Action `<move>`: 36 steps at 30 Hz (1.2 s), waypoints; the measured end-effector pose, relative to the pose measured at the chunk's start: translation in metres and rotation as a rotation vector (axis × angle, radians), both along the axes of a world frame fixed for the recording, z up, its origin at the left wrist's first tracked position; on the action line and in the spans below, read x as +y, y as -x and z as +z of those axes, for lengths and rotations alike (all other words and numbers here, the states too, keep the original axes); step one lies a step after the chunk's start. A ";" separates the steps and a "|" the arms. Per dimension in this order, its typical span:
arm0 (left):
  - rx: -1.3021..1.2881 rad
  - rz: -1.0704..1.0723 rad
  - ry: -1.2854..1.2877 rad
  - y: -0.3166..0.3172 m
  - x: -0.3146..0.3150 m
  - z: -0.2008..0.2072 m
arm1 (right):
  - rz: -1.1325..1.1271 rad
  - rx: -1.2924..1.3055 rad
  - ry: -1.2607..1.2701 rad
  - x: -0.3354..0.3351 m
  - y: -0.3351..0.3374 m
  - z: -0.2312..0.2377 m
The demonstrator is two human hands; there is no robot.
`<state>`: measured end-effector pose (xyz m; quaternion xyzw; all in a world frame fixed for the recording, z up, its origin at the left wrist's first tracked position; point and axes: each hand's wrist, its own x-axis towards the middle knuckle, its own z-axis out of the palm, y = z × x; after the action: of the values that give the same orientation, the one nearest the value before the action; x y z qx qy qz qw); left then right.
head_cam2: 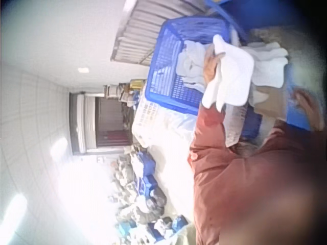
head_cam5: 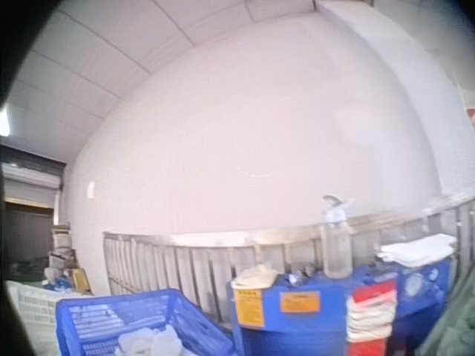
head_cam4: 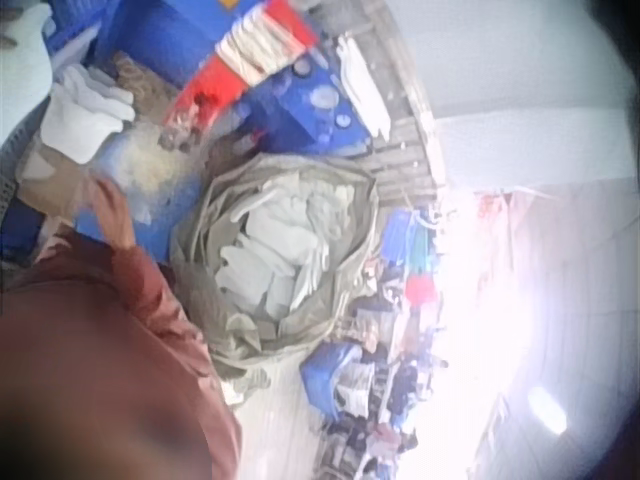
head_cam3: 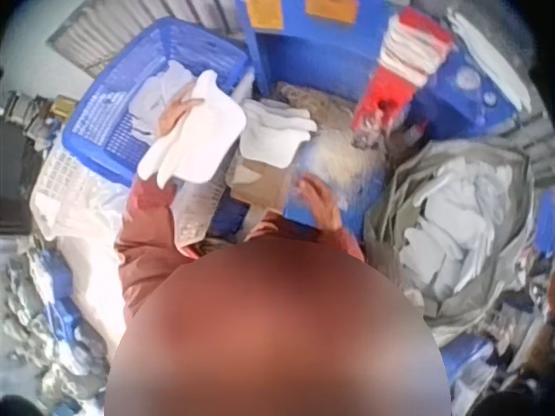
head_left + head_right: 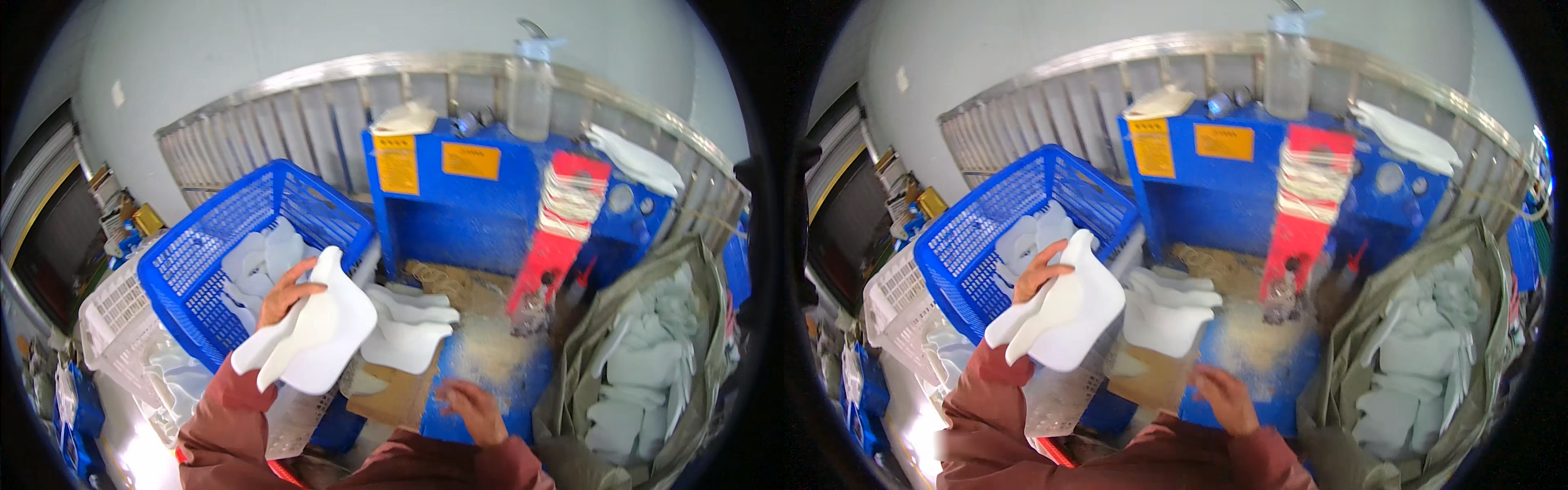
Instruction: The person repeatedly picks up white mask-like fabric pieces from a blue basket, folds them by hand, and places them into a green sack. The person also uses a red and blue machine to press or seal the folded pieces before transferring them to the sack.
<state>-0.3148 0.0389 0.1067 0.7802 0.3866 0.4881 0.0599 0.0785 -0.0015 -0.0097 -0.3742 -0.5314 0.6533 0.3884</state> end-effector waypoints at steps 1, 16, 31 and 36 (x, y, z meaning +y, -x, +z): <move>-0.102 -0.077 0.091 -0.022 -0.013 -0.003 | -0.046 -0.009 0.033 0.005 0.005 0.006; -0.729 -0.416 0.920 -0.181 -0.073 -0.087 | -0.180 0.467 0.139 -0.018 -0.023 -0.018; -0.843 -0.504 1.425 -0.185 -0.134 -0.113 | -0.291 0.604 0.135 -0.030 -0.076 -0.064; -0.950 -0.268 1.213 -0.200 -0.116 -0.148 | -0.248 0.525 0.072 -0.033 -0.085 -0.060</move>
<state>-0.1145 -0.0768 -0.0416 0.3585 0.4211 0.4620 0.6933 0.1638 -0.0348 -0.0696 -0.2680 -0.3394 0.6938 0.5759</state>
